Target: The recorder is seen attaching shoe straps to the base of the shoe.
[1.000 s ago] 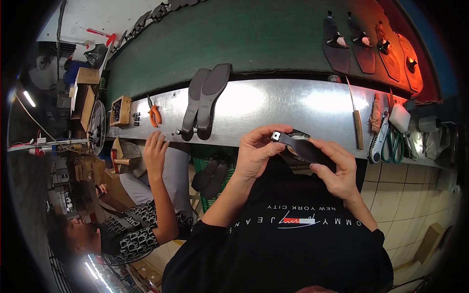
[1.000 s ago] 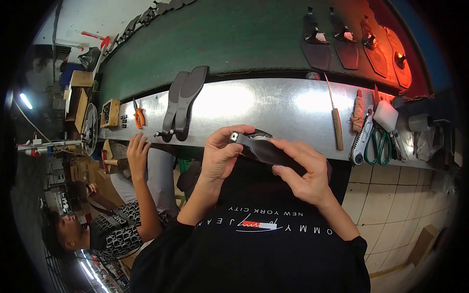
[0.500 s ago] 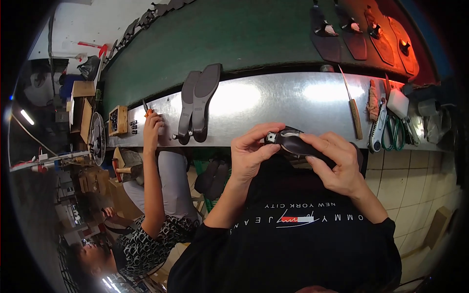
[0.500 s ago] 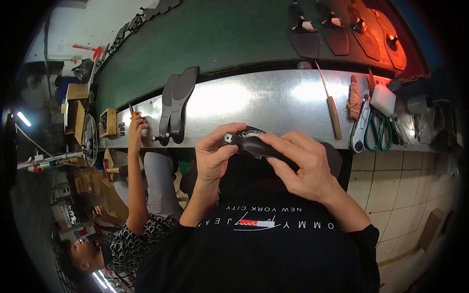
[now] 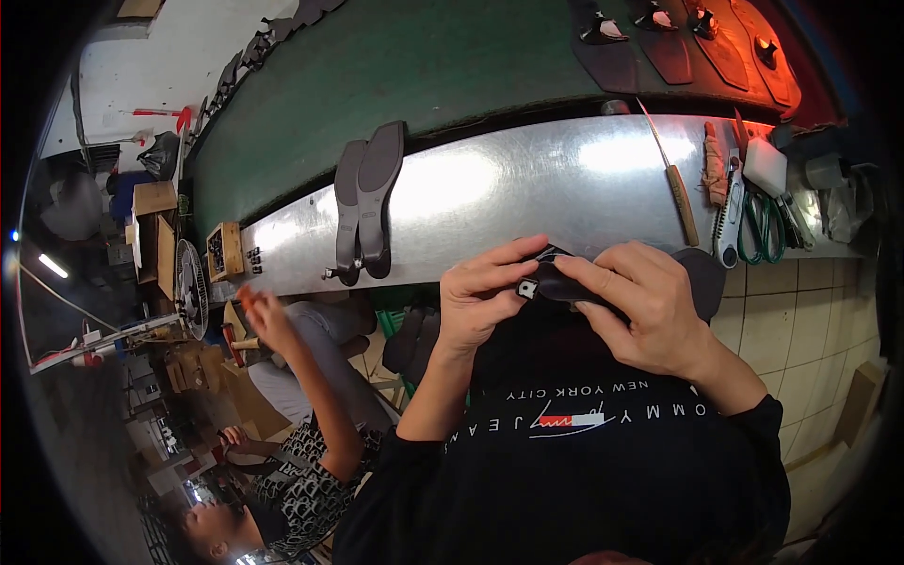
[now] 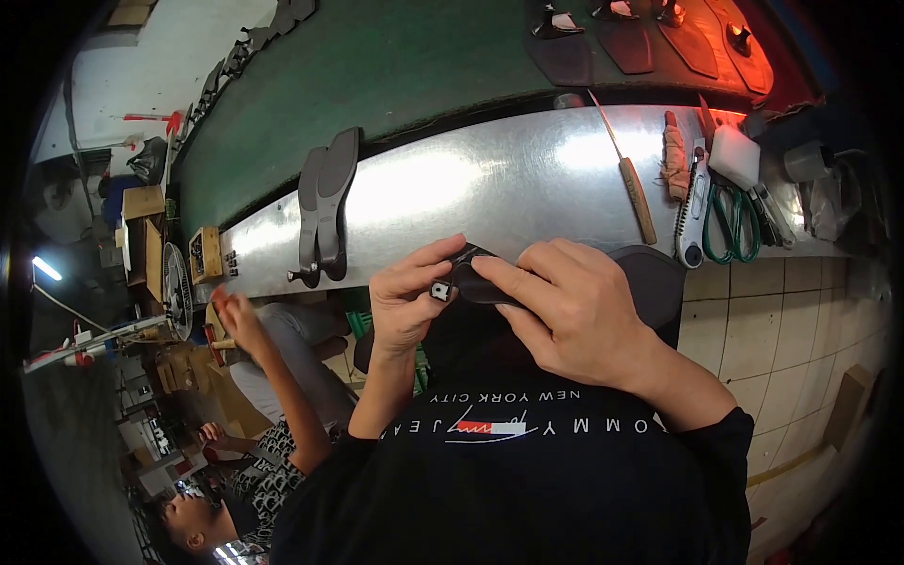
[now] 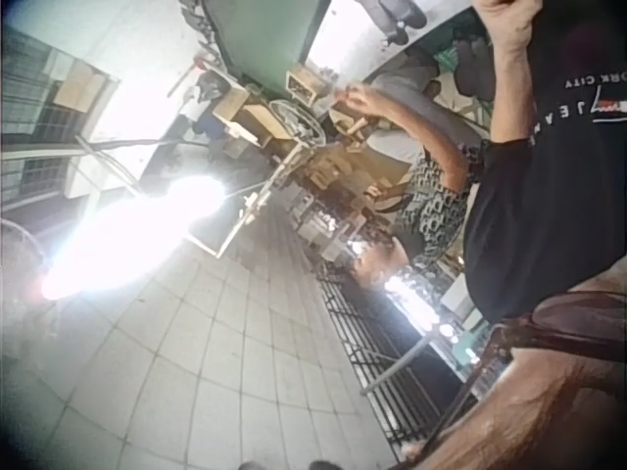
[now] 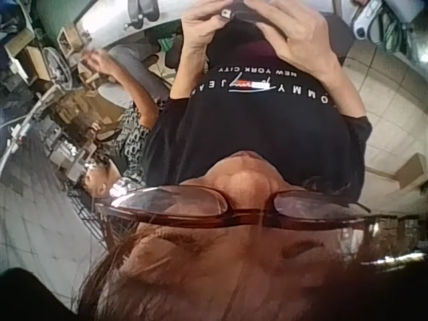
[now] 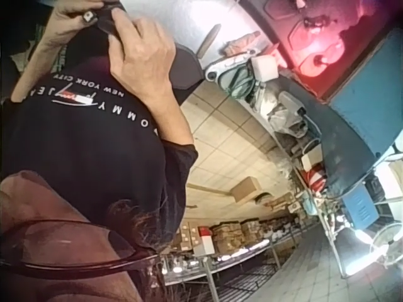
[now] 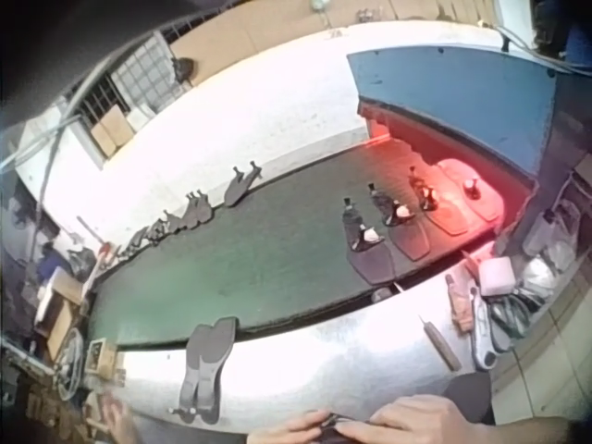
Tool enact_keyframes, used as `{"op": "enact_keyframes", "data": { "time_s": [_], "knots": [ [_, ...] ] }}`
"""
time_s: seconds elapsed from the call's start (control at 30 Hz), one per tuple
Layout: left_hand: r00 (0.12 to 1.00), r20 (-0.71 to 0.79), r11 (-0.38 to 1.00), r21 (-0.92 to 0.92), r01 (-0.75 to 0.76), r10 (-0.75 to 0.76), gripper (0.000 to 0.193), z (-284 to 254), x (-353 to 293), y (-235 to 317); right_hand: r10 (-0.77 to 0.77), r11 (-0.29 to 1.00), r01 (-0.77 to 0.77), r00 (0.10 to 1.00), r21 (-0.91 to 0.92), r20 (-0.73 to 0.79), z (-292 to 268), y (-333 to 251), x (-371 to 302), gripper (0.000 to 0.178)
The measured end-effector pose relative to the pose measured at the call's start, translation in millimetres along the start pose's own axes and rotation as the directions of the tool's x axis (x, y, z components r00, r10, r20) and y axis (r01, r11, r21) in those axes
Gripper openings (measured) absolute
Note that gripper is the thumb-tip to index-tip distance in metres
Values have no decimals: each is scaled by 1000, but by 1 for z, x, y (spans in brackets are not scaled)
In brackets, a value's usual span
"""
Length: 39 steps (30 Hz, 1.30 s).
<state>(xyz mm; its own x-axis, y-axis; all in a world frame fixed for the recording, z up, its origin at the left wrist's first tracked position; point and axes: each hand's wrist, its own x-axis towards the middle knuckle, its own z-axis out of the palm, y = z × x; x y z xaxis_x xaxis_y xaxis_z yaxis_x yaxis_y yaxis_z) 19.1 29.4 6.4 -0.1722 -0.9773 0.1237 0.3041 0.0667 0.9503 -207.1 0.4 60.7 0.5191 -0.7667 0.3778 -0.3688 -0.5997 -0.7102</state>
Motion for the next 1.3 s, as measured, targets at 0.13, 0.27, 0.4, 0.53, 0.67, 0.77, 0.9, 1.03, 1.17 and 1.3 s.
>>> {"op": "enact_keyframes", "data": {
  "time_s": [0.13,0.27,0.4,0.53,0.67,0.77,0.9,1.03,1.17,1.3],
  "knots": [
    [999,32,995,96,-8,5,41,3,1,5,-6,998,8,999,-64,39,-1,-1,0,39],
    [999,34,982,187,-26,20,44,10,2,6,43,999,-40,996,-36,80,-1,0,2,39],
    [964,-69,966,23,259,-257,48,24,3,14,185,975,-189,982,121,44,8,10,-2,34],
    [944,-100,949,-30,313,-315,48,26,4,14,159,971,-159,987,176,14,17,17,-6,28],
    [941,-132,949,-3,314,-312,49,31,4,15,145,982,-143,989,121,-5,18,16,-5,18],
    [931,-154,943,-20,333,-332,49,35,4,19,91,996,-91,996,27,-23,18,15,-4,16],
    [927,-199,946,-12,323,-319,48,42,4,23,-14,996,16,1000,-89,26,12,12,-3,18],
    [919,-228,944,5,330,-321,46,33,5,15,-56,992,63,997,-113,61,13,15,-1,19],
    [906,-199,928,-81,364,-373,42,26,8,11,80,984,-106,980,142,183,9,24,-3,25],
    [892,-219,919,-68,389,-394,41,28,11,13,178,952,-215,968,218,178,14,22,-7,26]
  ]
}}
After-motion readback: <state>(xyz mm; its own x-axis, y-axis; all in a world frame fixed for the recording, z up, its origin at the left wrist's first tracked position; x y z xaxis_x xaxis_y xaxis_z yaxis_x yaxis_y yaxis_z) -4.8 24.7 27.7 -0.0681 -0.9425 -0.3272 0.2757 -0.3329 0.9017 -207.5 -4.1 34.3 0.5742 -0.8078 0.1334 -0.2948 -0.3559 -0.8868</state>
